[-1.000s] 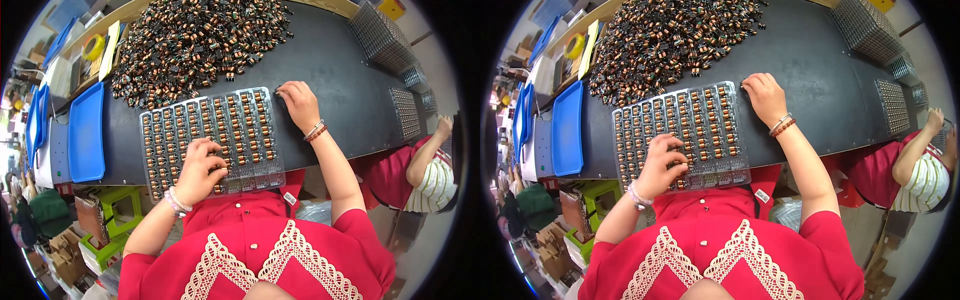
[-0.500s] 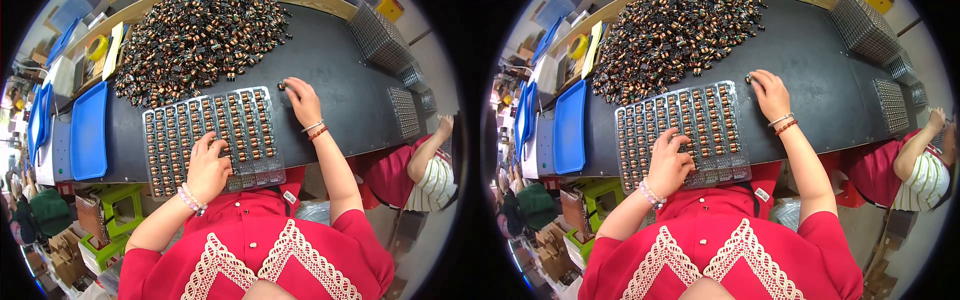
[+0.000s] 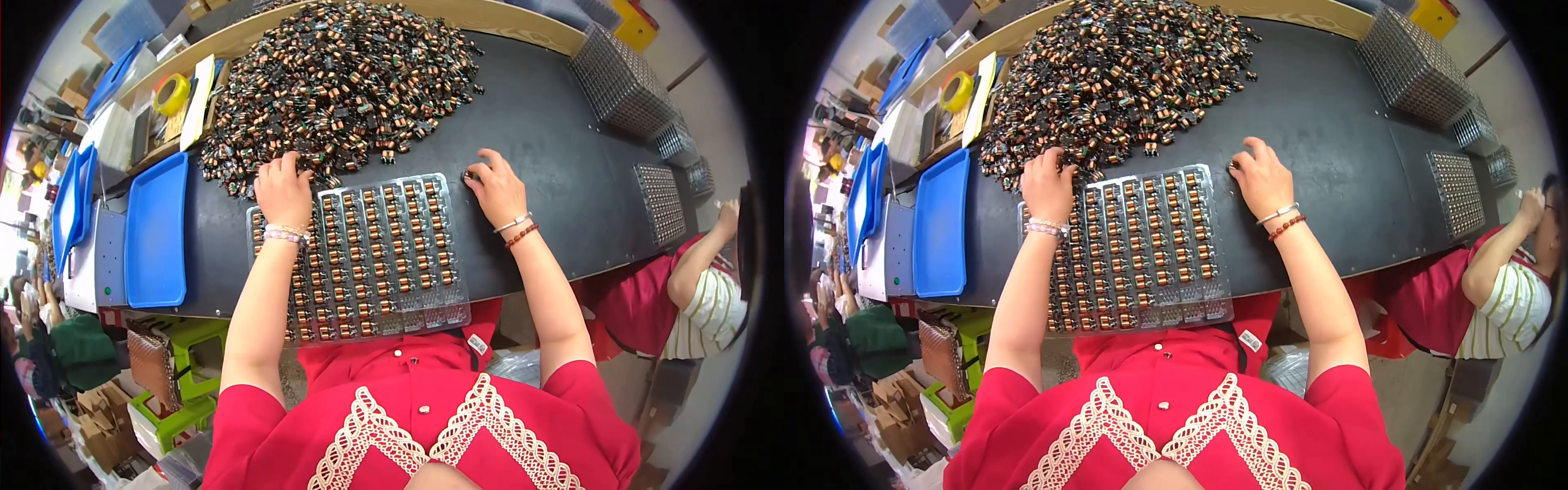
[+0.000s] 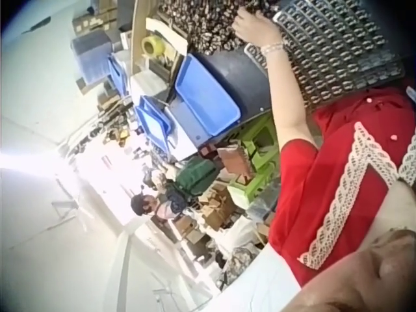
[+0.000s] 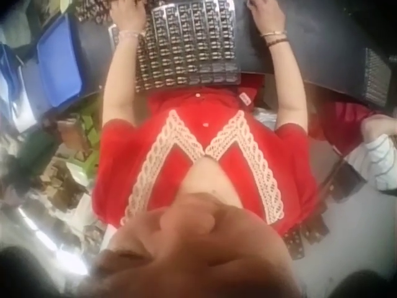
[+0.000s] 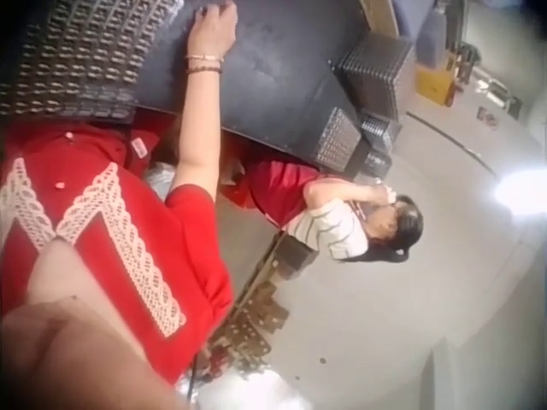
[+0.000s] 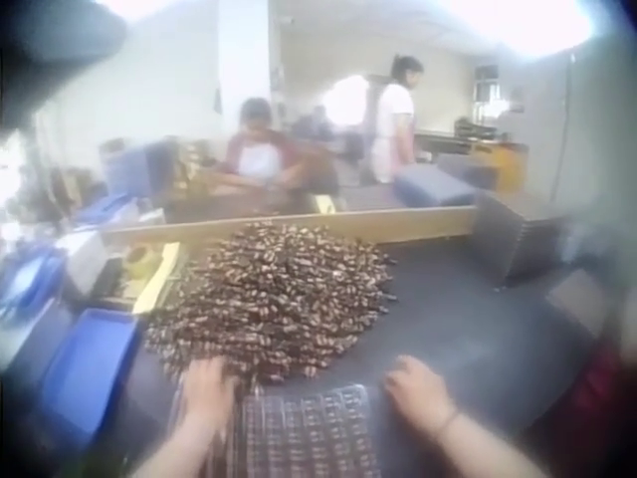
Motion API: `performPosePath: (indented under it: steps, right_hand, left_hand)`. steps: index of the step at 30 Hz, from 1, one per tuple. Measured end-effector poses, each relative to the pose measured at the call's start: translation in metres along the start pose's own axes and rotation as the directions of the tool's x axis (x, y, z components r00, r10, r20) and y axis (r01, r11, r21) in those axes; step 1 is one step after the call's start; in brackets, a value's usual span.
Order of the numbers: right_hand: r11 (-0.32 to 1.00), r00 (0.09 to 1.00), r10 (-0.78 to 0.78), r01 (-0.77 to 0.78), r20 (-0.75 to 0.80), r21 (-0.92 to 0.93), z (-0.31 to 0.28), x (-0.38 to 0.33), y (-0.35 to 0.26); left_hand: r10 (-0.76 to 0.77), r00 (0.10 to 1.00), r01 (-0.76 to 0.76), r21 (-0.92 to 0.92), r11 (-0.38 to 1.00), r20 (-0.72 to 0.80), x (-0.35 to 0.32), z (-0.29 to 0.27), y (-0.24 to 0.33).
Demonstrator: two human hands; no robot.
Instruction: The person sorts small electronic components by hand, taking them from a pile and placing them into a plastic grid tray for assembly.
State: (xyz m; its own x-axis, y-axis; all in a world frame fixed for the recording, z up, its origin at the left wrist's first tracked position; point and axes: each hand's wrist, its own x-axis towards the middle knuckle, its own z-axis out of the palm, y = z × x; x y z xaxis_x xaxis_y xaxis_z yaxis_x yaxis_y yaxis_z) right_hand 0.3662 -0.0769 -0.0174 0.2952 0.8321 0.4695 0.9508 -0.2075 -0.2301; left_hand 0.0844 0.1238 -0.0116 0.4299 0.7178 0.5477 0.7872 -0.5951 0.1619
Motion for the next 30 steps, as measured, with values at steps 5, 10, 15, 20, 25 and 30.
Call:
performPosePath:
  steps: [5, 10, 15, 20, 25, 30]
  right_hand:
    - [0.973, 0.998, 0.041, -0.05, 0.045, 0.224, 0.001, -0.007, -0.004]
    - [0.925, 0.997, -0.078, 0.062, 0.025, 0.375, -0.018, -0.03, -0.046]
    - [0.899, 0.981, -0.183, 0.14, 0.066, 0.415, -0.021, -0.047, -0.081]
    - [0.93, 0.991, -0.102, 0.063, 0.092, 0.361, -0.014, -0.042, -0.077]
    - [0.863, 0.989, 0.12, -0.145, 0.082, 0.483, -0.013, -0.039, -0.076]
    - [0.872, 0.953, -0.291, 0.227, 0.085, 0.434, -0.017, -0.045, -0.074]
  left_hand:
    - [-0.016, 0.999, 0.032, -0.332, 0.943, 0.05, -0.003, -0.006, 0.0]
    - [0.073, 0.989, -0.027, -0.329, 0.944, 0.127, -0.004, 0.004, 0.005]
    - [0.1, 0.991, -0.058, -0.386, 0.921, 0.089, -0.006, -0.004, 0.009]
    - [-0.023, 0.96, 0.211, -0.668, 0.714, 0.278, -0.026, -0.03, 0.034]
    - [-0.014, 0.819, 0.55, -0.778, 0.303, 0.574, -0.063, -0.051, 0.053]
    - [0.019, 0.628, 0.769, -0.624, 0.14, 0.778, -0.069, -0.066, 0.057]
